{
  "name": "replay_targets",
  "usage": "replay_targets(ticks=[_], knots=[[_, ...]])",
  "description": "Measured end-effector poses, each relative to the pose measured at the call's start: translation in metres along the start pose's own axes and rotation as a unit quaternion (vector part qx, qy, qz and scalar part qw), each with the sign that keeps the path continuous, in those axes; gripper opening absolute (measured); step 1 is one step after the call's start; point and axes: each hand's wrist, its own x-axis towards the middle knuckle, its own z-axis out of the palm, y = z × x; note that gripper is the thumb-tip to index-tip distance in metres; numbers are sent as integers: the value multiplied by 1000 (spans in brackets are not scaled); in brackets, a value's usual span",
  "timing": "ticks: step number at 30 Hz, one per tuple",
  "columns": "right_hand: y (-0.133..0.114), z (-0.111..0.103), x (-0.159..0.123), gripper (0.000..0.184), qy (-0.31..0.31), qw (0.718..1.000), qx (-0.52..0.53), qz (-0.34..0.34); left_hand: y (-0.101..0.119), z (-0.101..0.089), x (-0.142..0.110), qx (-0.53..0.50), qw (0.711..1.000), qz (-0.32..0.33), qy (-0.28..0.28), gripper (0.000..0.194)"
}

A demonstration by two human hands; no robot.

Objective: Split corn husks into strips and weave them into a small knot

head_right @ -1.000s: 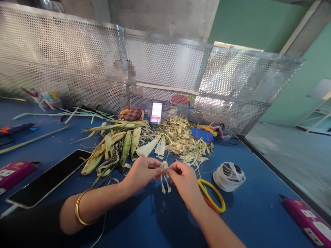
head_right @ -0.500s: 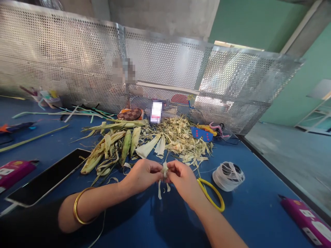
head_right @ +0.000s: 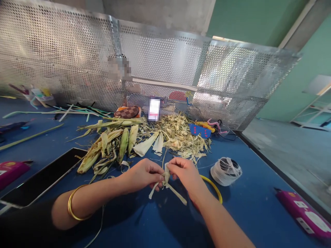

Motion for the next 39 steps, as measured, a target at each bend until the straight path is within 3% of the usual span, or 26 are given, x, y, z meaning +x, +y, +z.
replay_targets(ticks=[8, 14, 21, 26, 31, 33, 35, 37, 39], knots=[[9, 7, 8, 32, 53, 990, 123, 51, 4, -2, 0, -85, 995, -42, -16, 18], [11, 6, 8, 33, 48, 992, 111, 28, 7, -2, -3, -116, 992, -56, -6, 36], [7, 16, 3, 30, 51, 990, 131, -31, 1, 4, -1, -98, 992, -82, 21, 39], [13, 13, 6, 33, 31, 991, 127, -31, 0, 2, 0, -105, 990, -90, 21, 35], [3, -2, 1, 44, -17, 993, 118, 14, 7, -4, 0, -134, 986, -55, 88, 32], [-2, -8, -1, 38, -53, 998, 20, -25, 11, -7, -1, -127, 985, -44, 111, 30], [-3, -13, -1, 27, -42, 986, -130, -99, 12, -9, 0, -123, 983, -44, 126, 28], [0, -14, -1, 20, 37, 941, -270, -203, 11, -11, 1, -134, 981, -44, 131, 27], [3, -10, -2, 17, 131, 864, -359, -329, 8, -11, 2, -152, 978, -40, 135, 26]])
